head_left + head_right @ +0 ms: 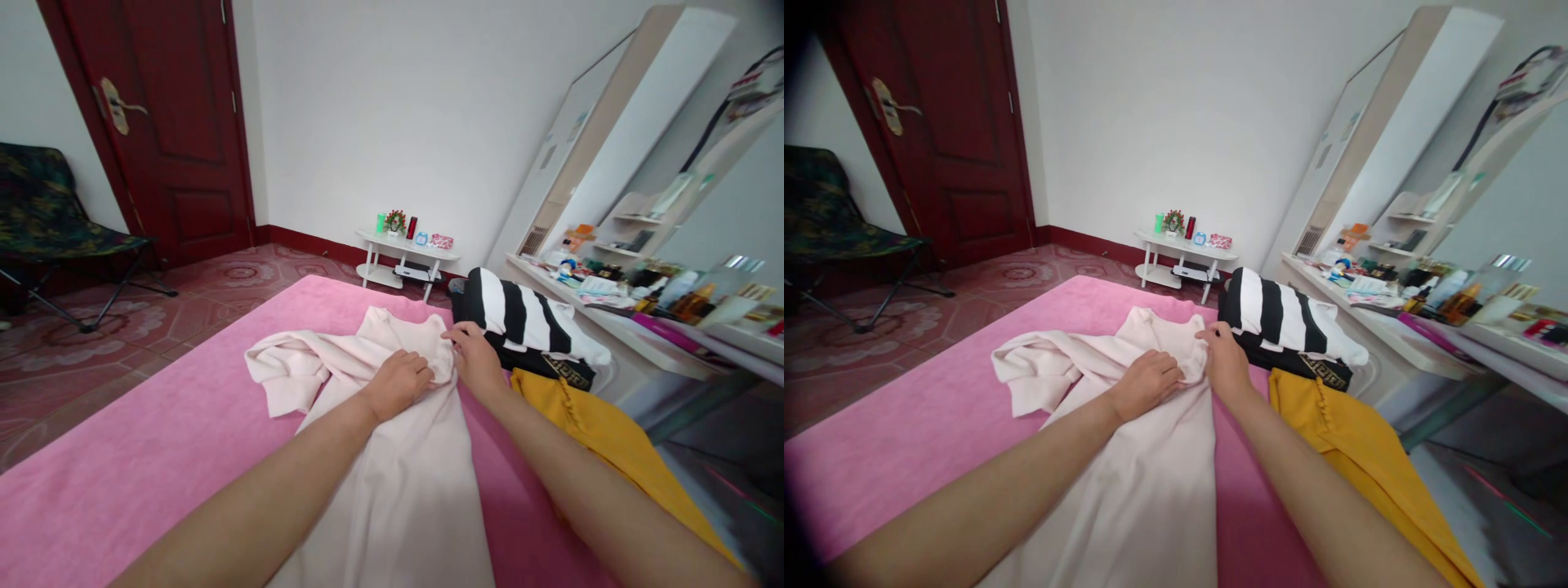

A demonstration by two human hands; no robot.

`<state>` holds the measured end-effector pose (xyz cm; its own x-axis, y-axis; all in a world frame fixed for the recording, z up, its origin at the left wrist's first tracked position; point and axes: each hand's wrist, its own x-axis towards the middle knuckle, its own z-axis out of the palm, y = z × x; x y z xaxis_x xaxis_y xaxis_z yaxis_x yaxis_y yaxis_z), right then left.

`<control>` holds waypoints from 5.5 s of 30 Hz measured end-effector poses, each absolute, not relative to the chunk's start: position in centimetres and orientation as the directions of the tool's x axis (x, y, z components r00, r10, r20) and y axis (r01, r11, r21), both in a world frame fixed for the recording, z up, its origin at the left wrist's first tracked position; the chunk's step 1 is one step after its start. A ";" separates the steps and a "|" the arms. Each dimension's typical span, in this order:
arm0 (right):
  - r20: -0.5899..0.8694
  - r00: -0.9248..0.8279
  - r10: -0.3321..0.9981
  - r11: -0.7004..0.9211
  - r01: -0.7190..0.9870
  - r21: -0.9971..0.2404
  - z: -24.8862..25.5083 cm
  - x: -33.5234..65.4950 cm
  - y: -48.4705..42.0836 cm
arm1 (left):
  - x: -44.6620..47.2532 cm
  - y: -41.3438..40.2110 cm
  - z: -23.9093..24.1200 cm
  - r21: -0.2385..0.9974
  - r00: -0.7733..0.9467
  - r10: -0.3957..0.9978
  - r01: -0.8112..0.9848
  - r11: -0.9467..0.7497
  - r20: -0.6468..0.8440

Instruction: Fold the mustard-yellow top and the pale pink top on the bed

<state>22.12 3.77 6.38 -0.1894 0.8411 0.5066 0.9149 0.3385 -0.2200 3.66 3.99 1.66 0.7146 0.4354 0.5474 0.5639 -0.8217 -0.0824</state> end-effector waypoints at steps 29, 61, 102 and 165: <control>0.445 0.012 0.896 0.012 0.999 -0.052 -0.3 20.4 10.9 | -2.4 9.2 2.2 0.289 0.084 0.962 0.944 -0.160 0.258; 0.288 -0.027 0.957 0.038 0.999 -0.033 -2.4 20.5 12.8 | -6.0 9.4 3.1 0.303 -0.146 0.860 0.953 -0.010 0.489; -0.045 -0.457 0.888 0.387 0.797 -0.463 3.6 22.0 -25.1 | -8.1 -14.5 5.4 0.436 0.891 0.446 0.369 -0.821 0.086; 0.306 -0.242 0.921 0.329 0.904 -0.272 1.3 21.5 -10.4 | 5.0 5.2 -1.6 0.217 0.435 0.853 0.838 -0.500 0.287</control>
<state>21.46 -10.35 1.34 -0.2423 0.9206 0.3063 0.9044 0.3286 -0.2723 4.99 5.19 -1.56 0.4353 0.8534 0.2867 0.8382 -0.5004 0.2169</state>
